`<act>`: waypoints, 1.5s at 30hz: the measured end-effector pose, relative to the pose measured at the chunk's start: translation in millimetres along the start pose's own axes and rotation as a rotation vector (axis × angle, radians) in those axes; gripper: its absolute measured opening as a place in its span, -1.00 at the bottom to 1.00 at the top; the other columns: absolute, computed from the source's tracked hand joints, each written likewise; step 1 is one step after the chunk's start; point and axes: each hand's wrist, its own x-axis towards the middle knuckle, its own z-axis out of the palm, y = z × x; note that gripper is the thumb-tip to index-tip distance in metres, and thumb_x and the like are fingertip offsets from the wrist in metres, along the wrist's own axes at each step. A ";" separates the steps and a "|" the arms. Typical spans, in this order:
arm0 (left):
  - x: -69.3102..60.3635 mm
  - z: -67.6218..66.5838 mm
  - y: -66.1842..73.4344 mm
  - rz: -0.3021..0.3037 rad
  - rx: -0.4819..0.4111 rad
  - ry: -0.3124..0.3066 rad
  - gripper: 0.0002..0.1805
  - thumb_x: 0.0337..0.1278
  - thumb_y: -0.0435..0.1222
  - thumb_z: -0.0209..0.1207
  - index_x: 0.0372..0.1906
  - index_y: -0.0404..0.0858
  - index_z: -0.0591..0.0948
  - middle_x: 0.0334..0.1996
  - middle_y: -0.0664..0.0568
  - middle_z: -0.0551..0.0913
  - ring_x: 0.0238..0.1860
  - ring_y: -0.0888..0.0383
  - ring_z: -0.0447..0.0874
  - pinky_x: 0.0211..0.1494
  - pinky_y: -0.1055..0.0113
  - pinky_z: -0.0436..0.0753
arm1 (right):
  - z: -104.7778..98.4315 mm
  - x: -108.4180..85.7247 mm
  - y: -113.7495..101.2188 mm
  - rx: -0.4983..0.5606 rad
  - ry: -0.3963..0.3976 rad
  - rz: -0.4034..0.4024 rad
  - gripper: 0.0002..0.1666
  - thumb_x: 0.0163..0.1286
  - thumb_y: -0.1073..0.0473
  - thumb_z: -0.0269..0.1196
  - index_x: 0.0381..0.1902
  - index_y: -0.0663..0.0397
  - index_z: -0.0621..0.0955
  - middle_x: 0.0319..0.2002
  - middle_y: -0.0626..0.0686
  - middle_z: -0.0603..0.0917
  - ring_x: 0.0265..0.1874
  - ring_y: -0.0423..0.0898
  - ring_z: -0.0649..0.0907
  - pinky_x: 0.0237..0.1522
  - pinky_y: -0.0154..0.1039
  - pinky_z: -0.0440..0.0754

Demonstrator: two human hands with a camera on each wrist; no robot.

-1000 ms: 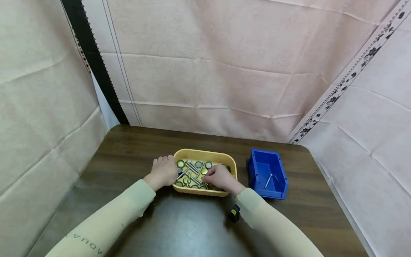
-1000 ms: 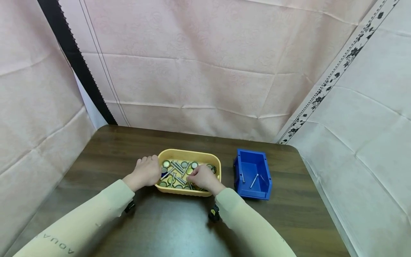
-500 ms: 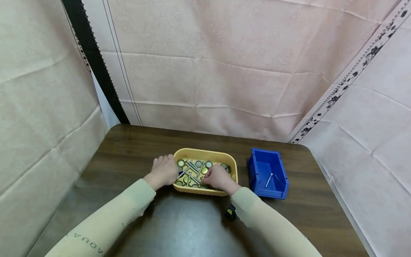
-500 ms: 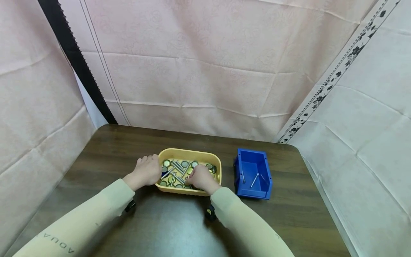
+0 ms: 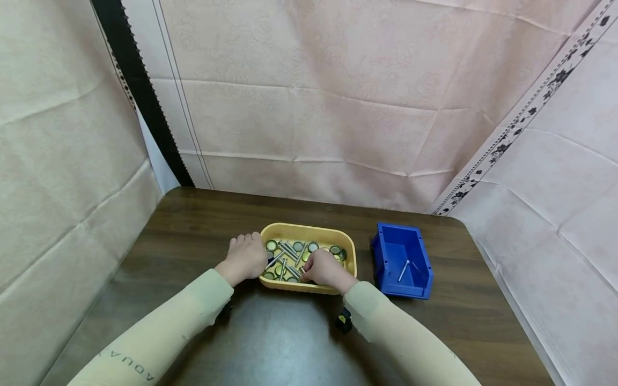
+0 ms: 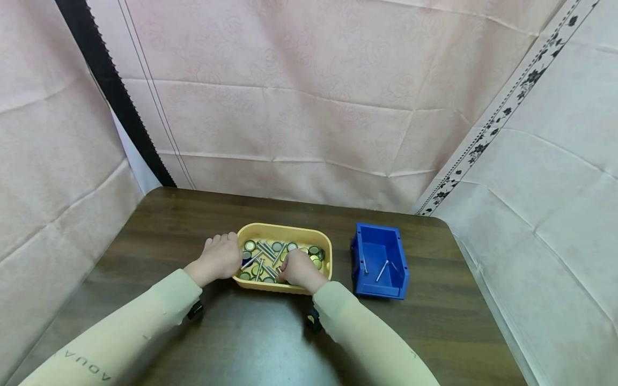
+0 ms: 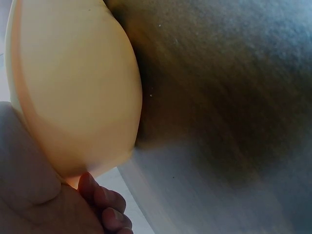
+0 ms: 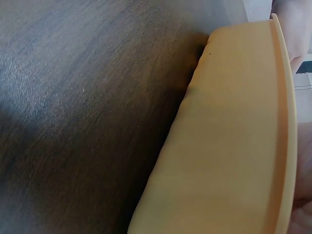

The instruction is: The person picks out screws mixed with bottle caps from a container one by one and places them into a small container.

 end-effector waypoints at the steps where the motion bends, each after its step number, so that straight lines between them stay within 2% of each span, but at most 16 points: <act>1: 0.0 0.0 0.0 0.000 0.003 0.000 -0.70 0.42 -0.16 -0.16 -0.15 -0.38 0.33 -0.32 -0.18 0.36 -0.24 -0.11 0.28 -0.05 -0.01 0.24 | 0.2 0.0 0.4 0.006 -0.003 -0.001 -0.44 0.10 0.19 0.48 -0.85 -0.07 0.36 -0.84 -0.20 0.15 -0.79 -0.24 0.15 -0.67 -0.30 0.14; 6: 0.5 0.1 0.1 0.000 0.005 0.000 -0.70 0.42 -0.17 -0.16 -0.14 -0.38 0.33 -0.31 -0.19 0.36 -0.24 -0.12 0.28 -0.04 -0.02 0.24 | -0.3 -0.5 1.9 0.014 0.003 -0.008 -0.49 0.11 0.19 0.47 -0.82 -0.04 0.40 -0.82 -0.19 0.21 -0.78 -0.24 0.20 -0.67 -0.30 0.17; 13: 0.7 0.6 0.1 -0.002 0.006 -0.006 -0.70 0.43 -0.16 -0.16 -0.14 -0.38 0.33 -0.32 -0.18 0.36 -0.24 -0.12 0.27 -0.05 -0.01 0.23 | -3.6 -2.5 0.2 0.002 0.024 0.011 -0.79 0.17 0.22 0.41 -0.56 0.08 0.59 -0.62 -0.10 0.54 -0.63 -0.19 0.48 -0.52 -0.27 0.45; 19: 0.4 -0.7 1.1 -0.003 0.002 -0.012 -0.69 0.42 -0.17 -0.16 -0.11 -0.39 0.33 -0.30 -0.18 0.36 -0.23 -0.12 0.27 -0.02 -0.03 0.24 | -10.1 -5.2 -2.8 0.003 0.043 0.011 -0.81 0.25 0.17 0.36 -0.48 0.07 0.57 -0.52 -0.04 0.57 -0.57 -0.14 0.53 -0.46 -0.23 0.49; 21: 0.2 -1.3 1.6 -0.002 0.001 -0.016 -0.68 0.42 -0.16 -0.14 -0.09 -0.39 0.34 -0.29 -0.18 0.36 -0.21 -0.12 0.27 -0.01 -0.04 0.24 | -13.5 -7.0 -3.6 0.035 0.048 0.010 -0.83 0.26 0.17 0.35 -0.44 0.09 0.58 -0.49 -0.03 0.58 -0.56 -0.13 0.53 -0.45 -0.23 0.49; 25: 0.3 -1.7 1.6 -0.008 0.003 -0.018 -0.67 0.41 -0.16 -0.14 -0.08 -0.40 0.34 -0.29 -0.18 0.37 -0.22 -0.12 0.28 -0.01 -0.03 0.24 | -20.2 -7.9 -1.1 0.207 0.031 0.023 -0.89 0.29 0.22 0.31 -0.31 0.15 0.61 -0.39 0.04 0.62 -0.56 -0.10 0.53 -0.50 -0.22 0.49; 28: 0.4 -1.3 1.6 -0.017 0.002 -0.018 -0.69 0.42 -0.17 -0.15 -0.11 -0.39 0.34 -0.30 -0.18 0.37 -0.23 -0.11 0.28 -0.04 -0.01 0.24 | -25.0 -5.9 3.0 0.326 0.030 0.045 -0.89 0.32 0.23 0.27 -0.24 0.17 0.61 -0.37 0.14 0.66 -0.56 0.02 0.59 -0.59 -0.21 0.46; 32: 0.6 0.5 1.6 -0.016 0.006 -0.012 -0.68 0.41 -0.16 -0.13 -0.11 -0.38 0.34 -0.31 -0.17 0.36 -0.23 -0.11 0.28 -0.04 -0.01 0.24 | -31.5 -4.0 6.9 0.370 0.097 0.060 -0.87 0.33 0.21 0.26 -0.22 0.15 0.60 -0.37 0.13 0.67 -0.44 0.13 0.66 -0.54 -0.17 0.53; 37: 0.5 2.8 1.4 -0.003 -0.002 0.004 -0.64 0.40 -0.12 -0.07 -0.09 -0.39 0.35 -0.31 -0.15 0.37 -0.22 -0.11 0.29 -0.02 -0.02 0.24 | -36.8 -3.6 10.5 0.411 0.163 0.068 -0.84 0.34 0.20 0.28 -0.19 0.17 0.61 -0.33 0.11 0.66 -0.45 0.03 0.67 -0.32 0.00 0.62; 41: 0.6 3.7 0.9 -0.004 0.001 -0.003 -0.65 0.40 -0.12 -0.08 -0.09 -0.39 0.35 -0.31 -0.15 0.37 -0.23 -0.10 0.29 -0.03 -0.02 0.25 | -39.7 -3.8 13.5 0.414 0.192 0.082 -0.81 0.33 0.16 0.29 -0.17 0.16 0.65 -0.31 0.13 0.68 -0.46 -0.01 0.66 -0.33 -0.03 0.63; 45: 1.2 2.7 -0.1 -0.008 0.006 0.000 -0.65 0.40 -0.13 -0.10 -0.09 -0.39 0.35 -0.30 -0.16 0.37 -0.22 -0.11 0.29 -0.01 -0.02 0.24 | -43.8 -4.1 16.8 0.420 0.235 0.068 -0.74 0.35 0.15 0.27 -0.11 0.21 0.67 -0.26 0.12 0.69 -0.38 0.05 0.68 -0.31 -0.10 0.62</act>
